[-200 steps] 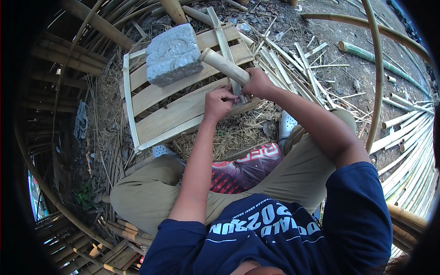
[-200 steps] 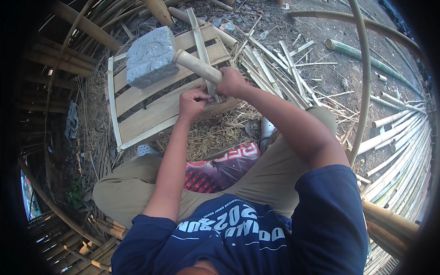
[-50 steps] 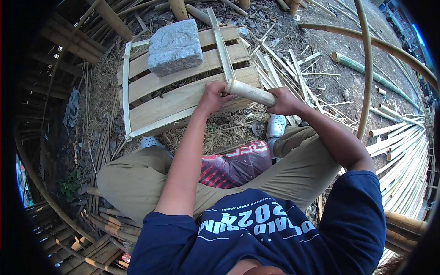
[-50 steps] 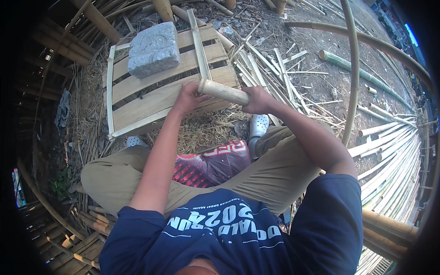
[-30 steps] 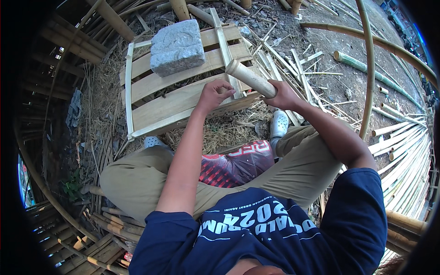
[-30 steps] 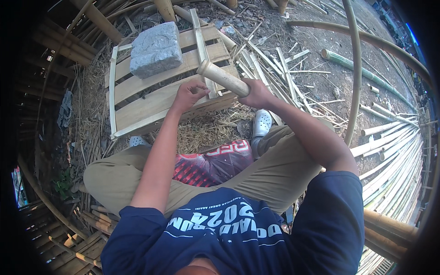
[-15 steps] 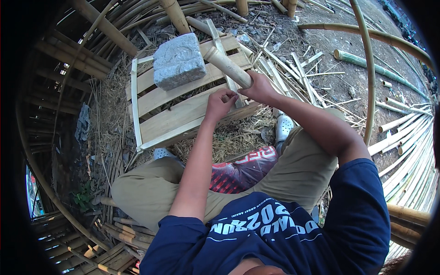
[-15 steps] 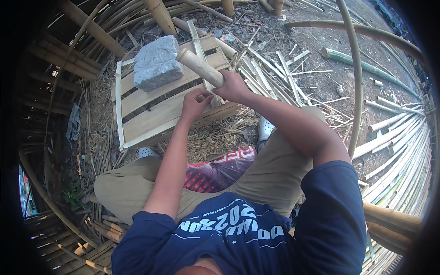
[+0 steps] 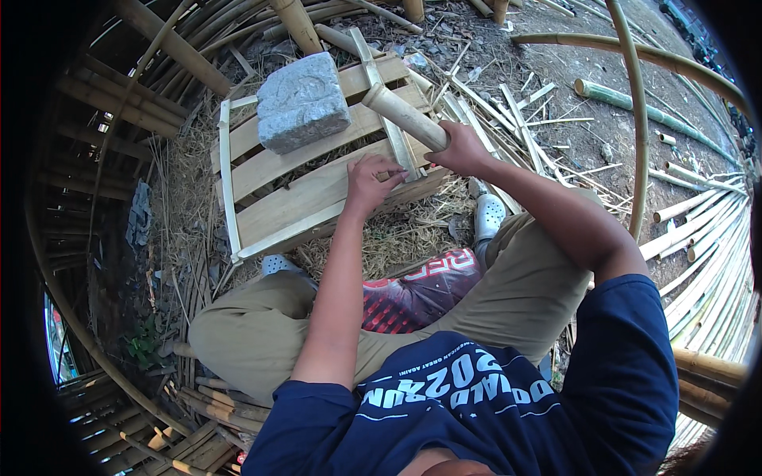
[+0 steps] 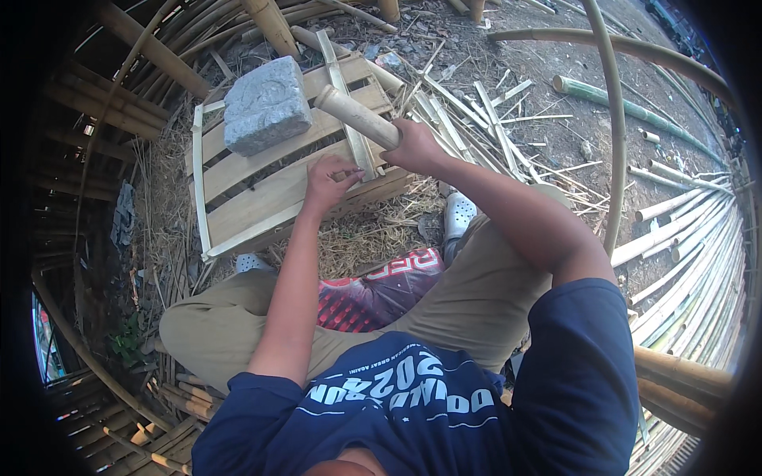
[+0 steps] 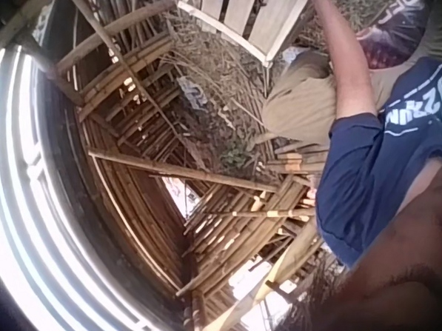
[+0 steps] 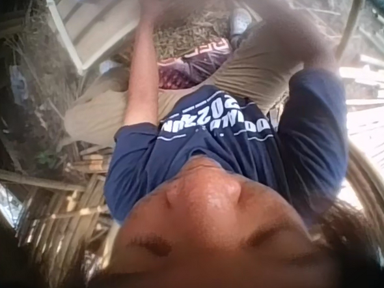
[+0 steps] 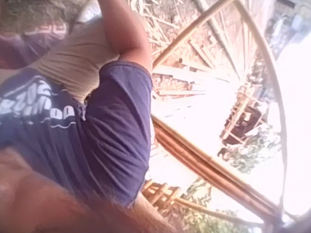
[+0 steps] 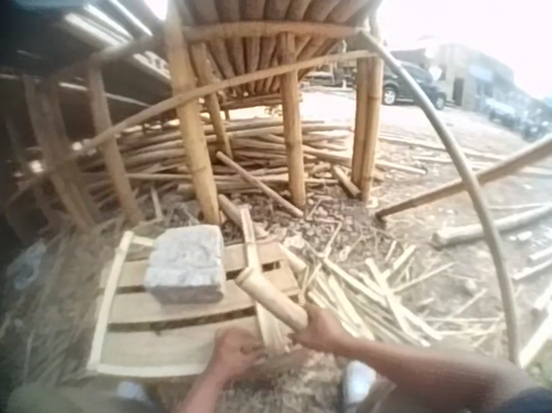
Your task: The person constructs a wooden crate by fitting slats together, placing a rock on the structure to hold it steady, and applying adhesive to the joints from a plastic bag before fitting a round wooden post into the frame.
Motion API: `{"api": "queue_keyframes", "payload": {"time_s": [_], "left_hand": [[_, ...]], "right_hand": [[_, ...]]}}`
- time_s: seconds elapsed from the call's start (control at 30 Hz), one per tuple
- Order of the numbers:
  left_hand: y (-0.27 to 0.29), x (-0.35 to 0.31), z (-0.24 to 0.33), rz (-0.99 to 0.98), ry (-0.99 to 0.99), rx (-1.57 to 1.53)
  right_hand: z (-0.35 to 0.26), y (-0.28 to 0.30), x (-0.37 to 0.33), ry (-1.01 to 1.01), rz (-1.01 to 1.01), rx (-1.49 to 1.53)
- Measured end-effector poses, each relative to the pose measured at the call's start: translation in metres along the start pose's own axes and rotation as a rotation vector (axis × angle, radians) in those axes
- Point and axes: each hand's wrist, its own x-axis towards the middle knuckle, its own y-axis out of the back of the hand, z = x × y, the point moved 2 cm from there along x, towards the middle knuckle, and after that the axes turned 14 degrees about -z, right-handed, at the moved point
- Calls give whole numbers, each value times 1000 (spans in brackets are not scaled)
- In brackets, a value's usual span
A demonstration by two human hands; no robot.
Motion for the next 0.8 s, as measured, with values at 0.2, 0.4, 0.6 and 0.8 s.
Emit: {"api": "queue_keyframes", "payload": {"time_s": [0.2,0.4,0.6,0.8], "left_hand": [[-2,2,2,-105,66,86],[-2,1,6,-126,95,88],[-2,1,12,-144,125,94],[-1,3,13,-113,112,106]], "right_hand": [[17,-1,0,46,21,-107],[10,-1,-7,22,-19,-88],[1,-18,-3,88,-54,-26],[5,-30,18,126,-70,-123]]}}
